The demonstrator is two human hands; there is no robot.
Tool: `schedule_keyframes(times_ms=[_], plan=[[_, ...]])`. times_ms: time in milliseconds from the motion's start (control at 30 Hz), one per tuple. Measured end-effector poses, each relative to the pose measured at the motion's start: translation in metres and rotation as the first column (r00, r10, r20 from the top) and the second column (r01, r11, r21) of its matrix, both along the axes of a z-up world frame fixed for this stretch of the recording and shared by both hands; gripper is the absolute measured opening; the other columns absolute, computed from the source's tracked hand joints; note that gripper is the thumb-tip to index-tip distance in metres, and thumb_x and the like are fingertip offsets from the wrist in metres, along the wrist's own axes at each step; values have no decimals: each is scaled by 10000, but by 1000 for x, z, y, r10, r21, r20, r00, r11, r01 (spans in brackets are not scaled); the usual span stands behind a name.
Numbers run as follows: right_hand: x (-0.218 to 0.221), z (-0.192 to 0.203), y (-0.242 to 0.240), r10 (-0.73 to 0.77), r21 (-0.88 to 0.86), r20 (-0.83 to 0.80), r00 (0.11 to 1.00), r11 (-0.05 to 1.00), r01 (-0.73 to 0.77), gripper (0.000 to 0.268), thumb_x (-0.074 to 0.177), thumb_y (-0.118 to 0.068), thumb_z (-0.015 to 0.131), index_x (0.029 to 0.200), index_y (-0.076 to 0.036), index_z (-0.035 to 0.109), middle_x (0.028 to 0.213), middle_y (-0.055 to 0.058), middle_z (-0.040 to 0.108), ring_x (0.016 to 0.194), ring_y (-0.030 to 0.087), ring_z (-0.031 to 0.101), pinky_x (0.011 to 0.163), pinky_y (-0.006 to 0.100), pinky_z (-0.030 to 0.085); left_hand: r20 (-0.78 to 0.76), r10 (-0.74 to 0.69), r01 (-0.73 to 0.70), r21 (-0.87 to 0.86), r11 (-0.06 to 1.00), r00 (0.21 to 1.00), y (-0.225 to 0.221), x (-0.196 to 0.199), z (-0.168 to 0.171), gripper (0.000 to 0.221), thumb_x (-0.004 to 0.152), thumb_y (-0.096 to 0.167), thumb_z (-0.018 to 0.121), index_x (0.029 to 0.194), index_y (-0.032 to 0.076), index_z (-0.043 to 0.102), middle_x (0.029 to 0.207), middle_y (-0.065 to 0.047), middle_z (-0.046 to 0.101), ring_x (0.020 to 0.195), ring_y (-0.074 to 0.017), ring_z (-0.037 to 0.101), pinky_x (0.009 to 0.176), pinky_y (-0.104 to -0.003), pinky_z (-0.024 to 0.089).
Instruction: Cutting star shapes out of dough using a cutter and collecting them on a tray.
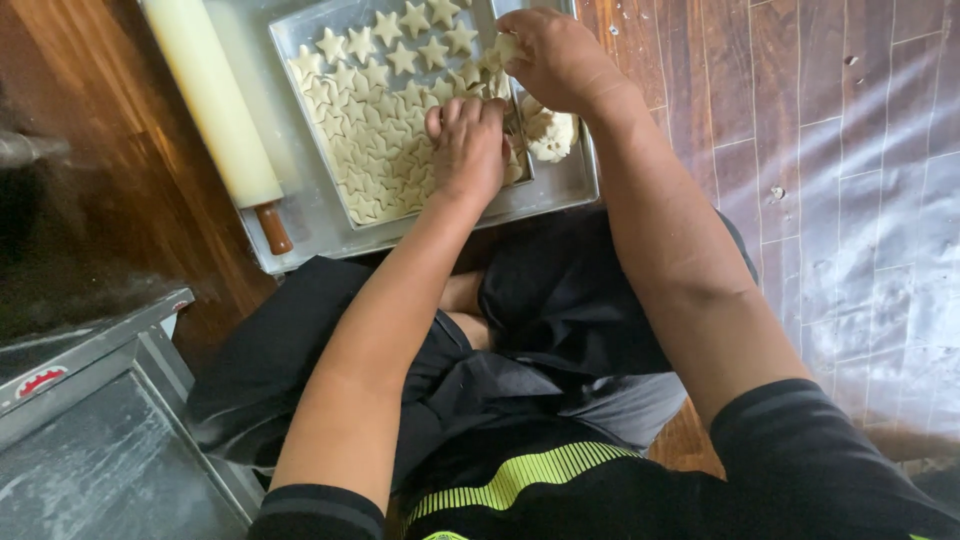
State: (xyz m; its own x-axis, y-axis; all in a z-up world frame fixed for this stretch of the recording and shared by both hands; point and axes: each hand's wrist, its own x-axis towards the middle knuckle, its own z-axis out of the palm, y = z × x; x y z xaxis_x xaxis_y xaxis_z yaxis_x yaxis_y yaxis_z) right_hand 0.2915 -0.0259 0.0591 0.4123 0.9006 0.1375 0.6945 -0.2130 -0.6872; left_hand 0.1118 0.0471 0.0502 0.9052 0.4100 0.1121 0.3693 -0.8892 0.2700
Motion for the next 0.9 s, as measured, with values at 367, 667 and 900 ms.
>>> schedule_keyframes(times_ms=[367, 667, 900], plan=[[1, 0, 0, -12, -26, -13, 1000, 1000, 12, 419, 831, -31, 715, 1250, -10, 708, 1082, 176, 723, 849, 341, 697, 775, 432, 570, 38, 5, -7, 61, 998, 999, -3, 5, 0, 272, 746, 83, 717, 1018, 96, 718, 930, -115, 605, 929, -298, 512, 944, -441, 319], [0, 2, 0, -11, -58, -16, 1000, 998, 10, 422, 847, -35, 720, 1267, -9, 702, 1127, 177, 729, 880, 333, 717, 803, 427, 586, -108, 7, -11, -36, 999, 994, 11, -6, 19, 500, 720, 49, 741, 1213, 85, 665, 1045, -132, 597, 1017, -317, 494, 958, -453, 324], [0, -1, 2, -10, -15, 2, 1000, 1000, 10, 416, 839, -34, 743, 1252, -4, 713, 1109, 178, 727, 863, 333, 708, 784, 429, 583, -109, 61, -67, -50, 996, 992, 29, -41, 20, 449, 718, 128, 713, 1163, 79, 677, 1121, -131, 567, 1087, -339, 457, 946, -468, 334]])
